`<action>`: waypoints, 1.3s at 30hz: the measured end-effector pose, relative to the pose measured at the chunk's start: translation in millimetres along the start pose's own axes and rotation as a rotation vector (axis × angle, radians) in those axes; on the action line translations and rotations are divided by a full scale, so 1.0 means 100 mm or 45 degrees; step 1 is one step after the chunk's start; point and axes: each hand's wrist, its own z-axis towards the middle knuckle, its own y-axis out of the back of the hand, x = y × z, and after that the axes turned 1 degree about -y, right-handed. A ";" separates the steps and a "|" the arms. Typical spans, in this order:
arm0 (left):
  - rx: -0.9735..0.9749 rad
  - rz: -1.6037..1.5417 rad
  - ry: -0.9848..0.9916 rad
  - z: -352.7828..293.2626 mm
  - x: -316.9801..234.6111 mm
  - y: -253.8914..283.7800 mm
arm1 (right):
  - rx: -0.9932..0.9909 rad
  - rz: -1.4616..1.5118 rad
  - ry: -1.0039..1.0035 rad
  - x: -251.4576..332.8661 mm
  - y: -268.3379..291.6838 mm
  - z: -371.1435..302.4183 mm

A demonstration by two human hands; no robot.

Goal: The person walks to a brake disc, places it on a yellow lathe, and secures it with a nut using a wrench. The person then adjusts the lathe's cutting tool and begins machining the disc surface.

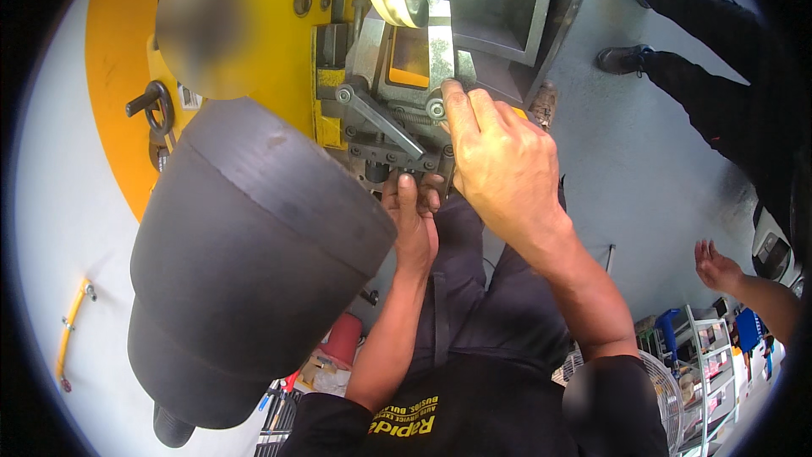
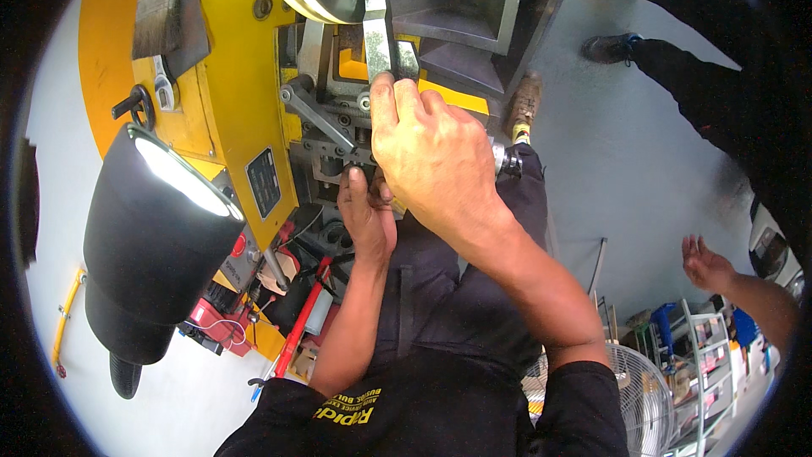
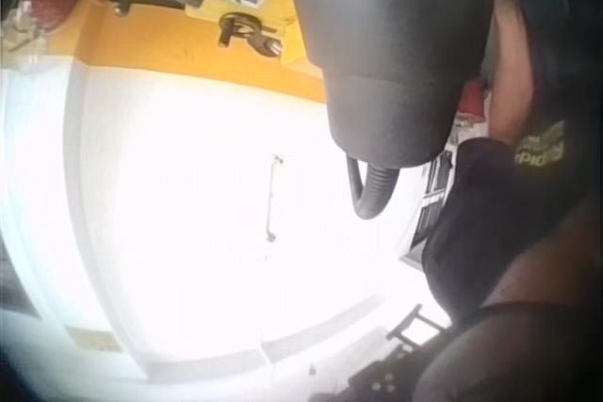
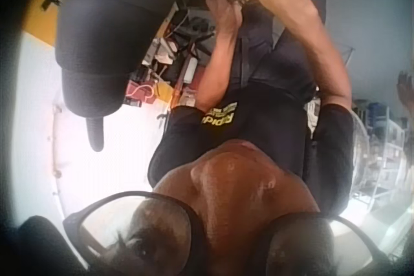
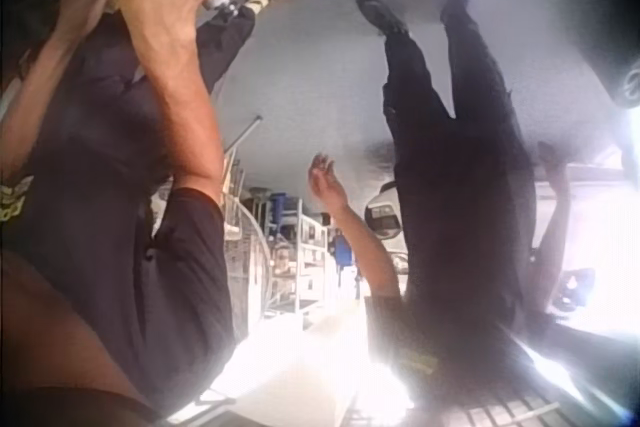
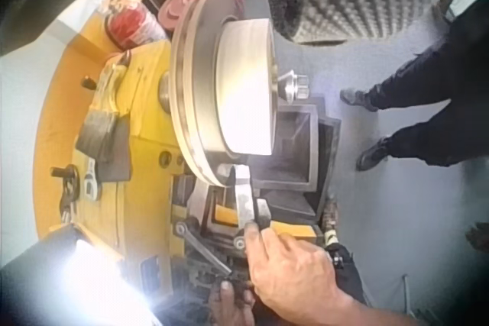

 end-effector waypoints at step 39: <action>-0.017 -0.018 -0.045 0.02 0.04 0.01 | -0.026 0.121 -0.099 0.03 -0.01 -0.01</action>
